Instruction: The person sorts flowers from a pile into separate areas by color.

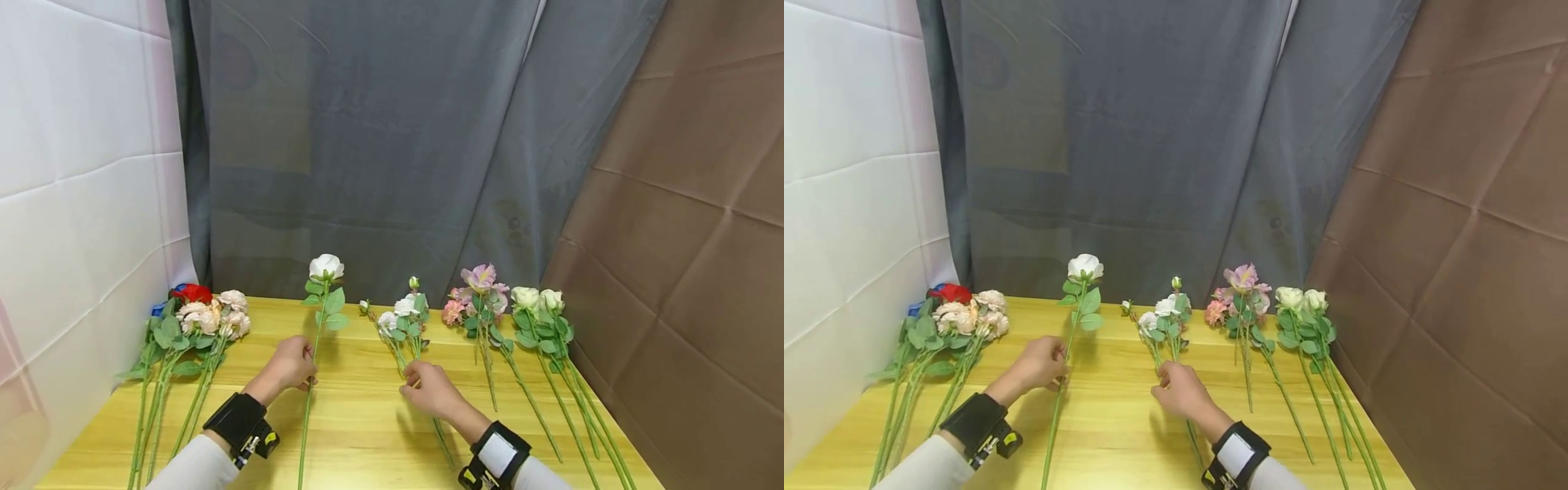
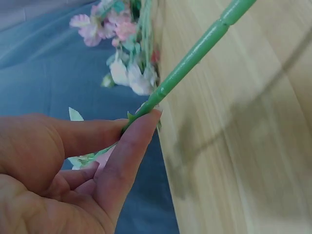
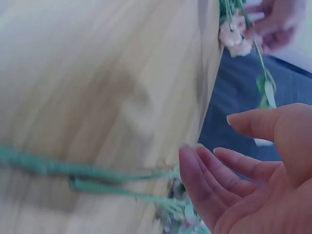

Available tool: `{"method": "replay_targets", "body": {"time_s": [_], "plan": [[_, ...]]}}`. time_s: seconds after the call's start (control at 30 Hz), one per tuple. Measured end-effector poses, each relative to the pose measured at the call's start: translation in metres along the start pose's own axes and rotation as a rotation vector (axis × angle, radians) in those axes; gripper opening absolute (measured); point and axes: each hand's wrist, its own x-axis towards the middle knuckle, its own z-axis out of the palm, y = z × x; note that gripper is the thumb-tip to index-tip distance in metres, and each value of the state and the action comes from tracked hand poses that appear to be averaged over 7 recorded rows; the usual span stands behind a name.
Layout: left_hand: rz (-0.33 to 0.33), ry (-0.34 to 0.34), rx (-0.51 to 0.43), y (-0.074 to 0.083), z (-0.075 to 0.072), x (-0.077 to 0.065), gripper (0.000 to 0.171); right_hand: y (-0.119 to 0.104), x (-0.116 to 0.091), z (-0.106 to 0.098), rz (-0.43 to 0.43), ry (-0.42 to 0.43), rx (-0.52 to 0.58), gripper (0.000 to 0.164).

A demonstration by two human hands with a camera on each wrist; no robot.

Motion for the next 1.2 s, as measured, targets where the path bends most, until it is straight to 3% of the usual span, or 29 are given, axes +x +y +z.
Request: {"method": "replay_targets", "body": {"time_s": [0.13, 0.33, 0.57, 0.87, 1.1, 1.2], "plan": [[0.025, -0.006, -0.026, 0.011, 0.016, 0.005, 0.028, -0.006, -0.002, 0.011, -0.023, -0.087, 0.121, 0.035], [0.072, -0.027, -0.064, 0.024, 0.039, 0.01, 0.024, -0.017, -0.004, 0.033, 0.018, -0.219, 0.374, 0.037], [0.137, -0.026, -0.106, 0.035, 0.06, 0.015, 0.017, -0.031, -0.007, 0.051, 0.082, -0.279, 0.569, 0.036], [0.195, -0.025, -0.125, 0.039, 0.076, 0.016, 0.016, -0.033, -0.014, 0.045, 0.064, -0.213, 0.547, 0.023], [0.187, -0.175, -0.147, 0.032, 0.071, 0.012, 0.019, -0.019, -0.02, 0.025, 0.078, -0.221, 0.534, 0.017], [0.177, -0.195, -0.109, 0.025, 0.062, 0.01, 0.016, -0.01, -0.022, 0.015, 0.079, -0.2, 0.496, 0.016]]}}
